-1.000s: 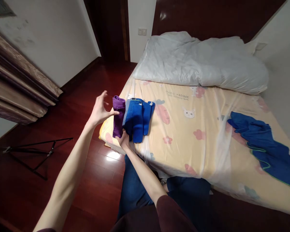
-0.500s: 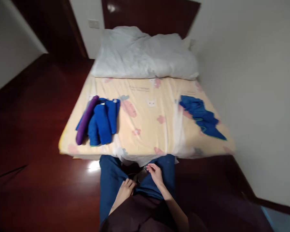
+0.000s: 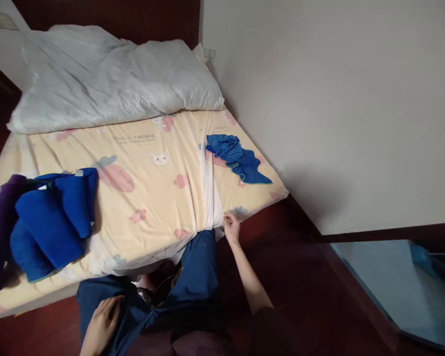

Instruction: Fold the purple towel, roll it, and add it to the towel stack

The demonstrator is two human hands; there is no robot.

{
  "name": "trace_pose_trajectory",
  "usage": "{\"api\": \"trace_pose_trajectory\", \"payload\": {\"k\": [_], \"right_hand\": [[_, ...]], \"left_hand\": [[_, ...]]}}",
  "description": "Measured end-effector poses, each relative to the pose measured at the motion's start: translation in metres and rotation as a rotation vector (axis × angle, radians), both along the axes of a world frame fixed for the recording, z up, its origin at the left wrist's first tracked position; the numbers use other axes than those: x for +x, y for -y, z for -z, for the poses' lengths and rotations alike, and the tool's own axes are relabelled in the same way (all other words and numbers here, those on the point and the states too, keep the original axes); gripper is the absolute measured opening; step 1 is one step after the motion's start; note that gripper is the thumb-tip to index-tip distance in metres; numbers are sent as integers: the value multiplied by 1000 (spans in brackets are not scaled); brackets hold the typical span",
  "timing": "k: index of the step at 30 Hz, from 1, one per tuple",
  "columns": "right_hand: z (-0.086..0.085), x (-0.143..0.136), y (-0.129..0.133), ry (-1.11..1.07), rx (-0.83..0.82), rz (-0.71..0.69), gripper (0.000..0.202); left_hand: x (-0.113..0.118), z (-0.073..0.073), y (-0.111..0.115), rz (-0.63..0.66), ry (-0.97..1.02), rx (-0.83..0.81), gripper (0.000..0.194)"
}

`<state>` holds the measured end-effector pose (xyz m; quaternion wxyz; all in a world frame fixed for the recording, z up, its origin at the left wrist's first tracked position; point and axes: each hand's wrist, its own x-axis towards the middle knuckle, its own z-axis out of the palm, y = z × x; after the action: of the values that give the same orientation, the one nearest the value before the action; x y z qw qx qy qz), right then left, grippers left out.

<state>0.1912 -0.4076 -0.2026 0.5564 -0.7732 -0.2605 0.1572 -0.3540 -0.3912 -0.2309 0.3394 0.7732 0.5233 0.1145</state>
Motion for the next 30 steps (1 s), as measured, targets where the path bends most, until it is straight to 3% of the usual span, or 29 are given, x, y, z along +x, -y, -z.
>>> {"api": "trace_pose_trajectory", "payload": {"k": [4, 7, 13, 17, 20, 23, 26, 30], "right_hand": [[-7, 99, -41, 232, -184, 102, 33], [-8, 149, -76, 389, -387, 65, 42], [-2, 201, -132, 383, -667, 122, 44], [-4, 220, -148, 341, -709, 81, 39], [-9, 217, -144, 405, -633, 43, 39], [-15, 190, -129, 567, -374, -98, 39], [-21, 142, -107, 660, -139, -273, 31], [-29, 58, -79, 600, 33, -374, 26]], "left_hand": [[2, 11, 16, 31, -82, 93, 39], [3, 15, 22, 40, -150, 107, 40], [1, 12, 23, 22, -192, 94, 40], [8, 3, 21, 28, -199, 99, 39], [14, -2, 19, 34, -190, 117, 38], [15, -2, 17, 51, -164, 131, 37], [13, 0, 17, 71, -136, 167, 35], [16, -4, 24, 78, -59, 203, 31]]}}
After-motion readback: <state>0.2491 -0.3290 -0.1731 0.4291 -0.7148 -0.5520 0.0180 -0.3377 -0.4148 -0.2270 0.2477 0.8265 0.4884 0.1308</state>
